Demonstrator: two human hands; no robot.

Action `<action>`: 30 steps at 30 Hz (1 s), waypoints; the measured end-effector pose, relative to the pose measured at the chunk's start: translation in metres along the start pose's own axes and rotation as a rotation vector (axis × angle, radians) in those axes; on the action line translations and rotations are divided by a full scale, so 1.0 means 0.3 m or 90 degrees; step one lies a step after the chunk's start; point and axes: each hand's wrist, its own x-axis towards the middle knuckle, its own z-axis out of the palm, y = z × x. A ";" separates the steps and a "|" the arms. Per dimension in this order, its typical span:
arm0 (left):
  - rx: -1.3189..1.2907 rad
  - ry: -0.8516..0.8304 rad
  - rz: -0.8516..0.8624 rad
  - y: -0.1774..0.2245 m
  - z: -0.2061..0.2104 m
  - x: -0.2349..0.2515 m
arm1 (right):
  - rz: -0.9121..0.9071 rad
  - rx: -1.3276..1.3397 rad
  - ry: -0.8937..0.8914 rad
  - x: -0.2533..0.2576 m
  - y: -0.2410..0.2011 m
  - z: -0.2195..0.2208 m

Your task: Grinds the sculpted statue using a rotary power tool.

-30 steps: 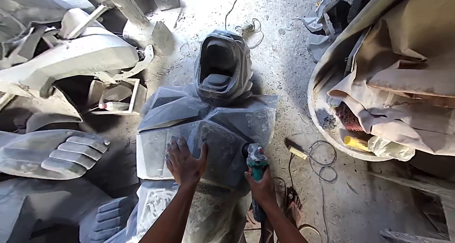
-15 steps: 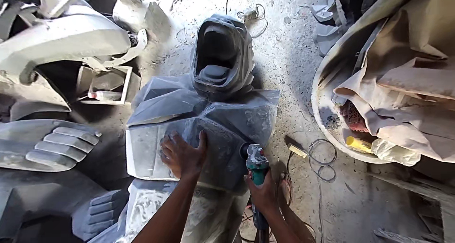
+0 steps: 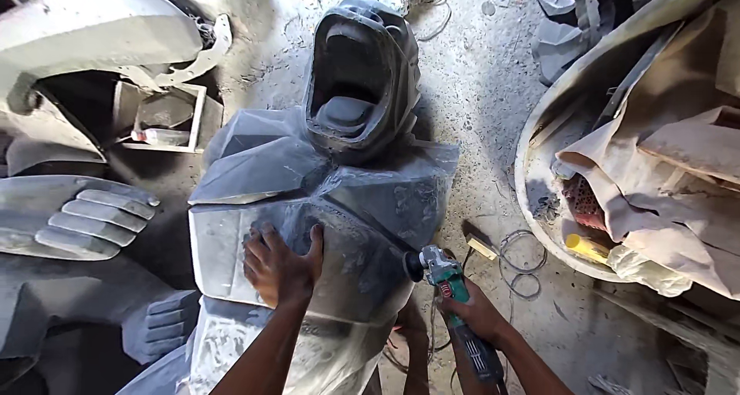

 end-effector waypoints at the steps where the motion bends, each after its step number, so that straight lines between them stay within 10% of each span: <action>1: -0.002 0.001 0.000 0.001 -0.001 0.001 | 0.003 -0.006 -0.022 0.017 -0.024 -0.017; 19: 0.023 0.000 -0.025 0.005 -0.002 0.003 | 0.017 -0.104 -0.189 0.201 -0.424 0.095; 30: 0.029 0.000 -0.021 0.007 -0.004 -0.002 | 0.061 -0.109 -0.159 0.146 -0.374 0.043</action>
